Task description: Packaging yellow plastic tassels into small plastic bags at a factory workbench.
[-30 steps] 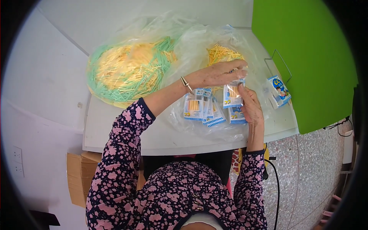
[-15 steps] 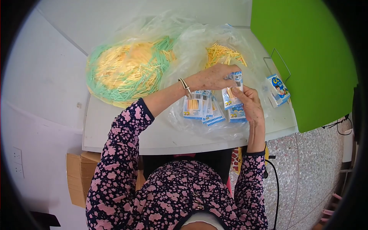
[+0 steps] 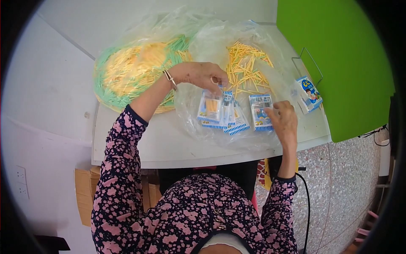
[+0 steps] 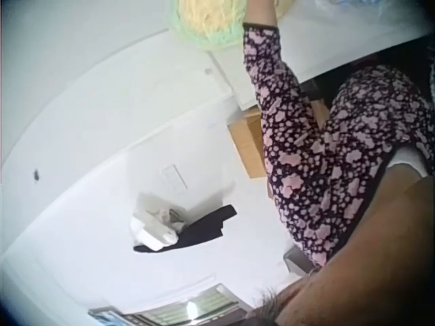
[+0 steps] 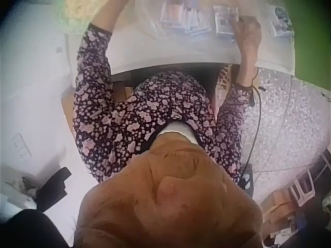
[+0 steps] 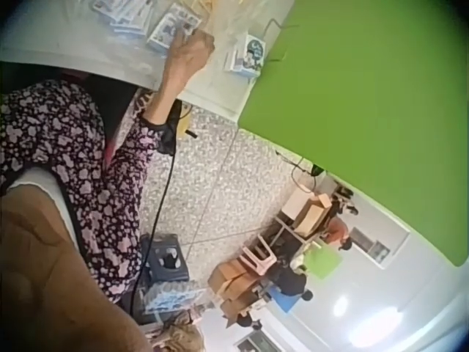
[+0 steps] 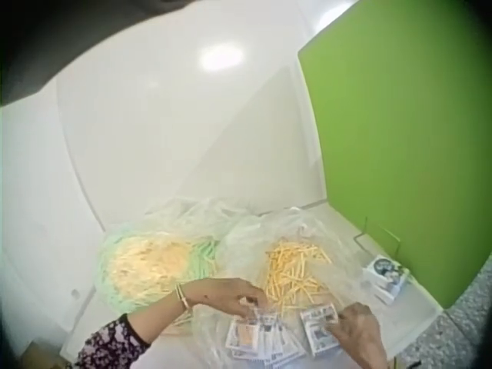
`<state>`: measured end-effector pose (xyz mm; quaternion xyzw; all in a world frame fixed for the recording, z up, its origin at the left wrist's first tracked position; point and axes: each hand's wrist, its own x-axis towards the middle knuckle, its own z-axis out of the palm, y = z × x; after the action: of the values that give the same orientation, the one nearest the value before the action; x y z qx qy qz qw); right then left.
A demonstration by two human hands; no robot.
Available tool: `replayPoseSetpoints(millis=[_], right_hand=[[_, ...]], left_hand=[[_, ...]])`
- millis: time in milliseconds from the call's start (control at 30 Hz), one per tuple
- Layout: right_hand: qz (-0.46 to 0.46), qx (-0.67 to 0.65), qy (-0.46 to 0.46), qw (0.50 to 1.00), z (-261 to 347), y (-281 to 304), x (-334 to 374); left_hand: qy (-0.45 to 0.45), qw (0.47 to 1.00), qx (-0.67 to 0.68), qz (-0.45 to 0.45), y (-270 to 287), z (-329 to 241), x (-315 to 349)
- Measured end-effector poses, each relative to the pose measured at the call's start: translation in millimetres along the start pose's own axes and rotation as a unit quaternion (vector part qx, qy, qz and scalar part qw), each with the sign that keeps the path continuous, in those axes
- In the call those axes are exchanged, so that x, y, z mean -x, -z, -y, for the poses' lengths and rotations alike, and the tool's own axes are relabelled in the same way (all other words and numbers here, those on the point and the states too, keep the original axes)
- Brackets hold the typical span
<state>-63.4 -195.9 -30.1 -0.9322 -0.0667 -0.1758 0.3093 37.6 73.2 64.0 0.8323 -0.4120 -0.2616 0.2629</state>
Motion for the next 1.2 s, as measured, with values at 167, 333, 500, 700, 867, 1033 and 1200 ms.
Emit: replayPoseSetpoints(millis=[167, 333, 500, 700, 867, 1033, 1200], right_hand=[[-0.022, 0.089, -0.010, 0.996, 13.6, -17.9, 7.6], [-0.034, 0.032, -0.025, 0.999, -9.1, -28.6, 7.6], [-0.085, -0.026, -0.001, 0.996, -0.1, -29.1, 0.5], [-0.069, -0.235, -0.052, 0.968, 19.1, -8.4, -6.2], [-0.001, -0.328, -0.075, 0.942, 13.5, -9.4, -11.5], [0.045, -0.384, -0.101, 0.916, 15.3, -21.4, -13.8], [0.048, -0.417, -0.124, 0.899, 13.7, -28.3, -14.4]], left_hand=[[-0.037, 0.991, -0.113, -0.053, -13.8, -9.2, -14.5], [-0.032, 0.997, -0.044, -0.057, -39.1, -13.1, -58.2], [-0.080, 0.978, -0.061, -0.181, -66.4, -0.5, -86.1], [-0.062, 0.983, 0.002, -0.174, -60.0, -12.3, -88.3], [-0.035, 0.978, 0.025, -0.206, -58.7, -15.9, -76.1], [-0.020, 0.973, 0.066, -0.221, -67.8, 0.5, -64.9], [-0.032, 0.969, 0.034, -0.244, -67.2, -3.9, -65.0]])
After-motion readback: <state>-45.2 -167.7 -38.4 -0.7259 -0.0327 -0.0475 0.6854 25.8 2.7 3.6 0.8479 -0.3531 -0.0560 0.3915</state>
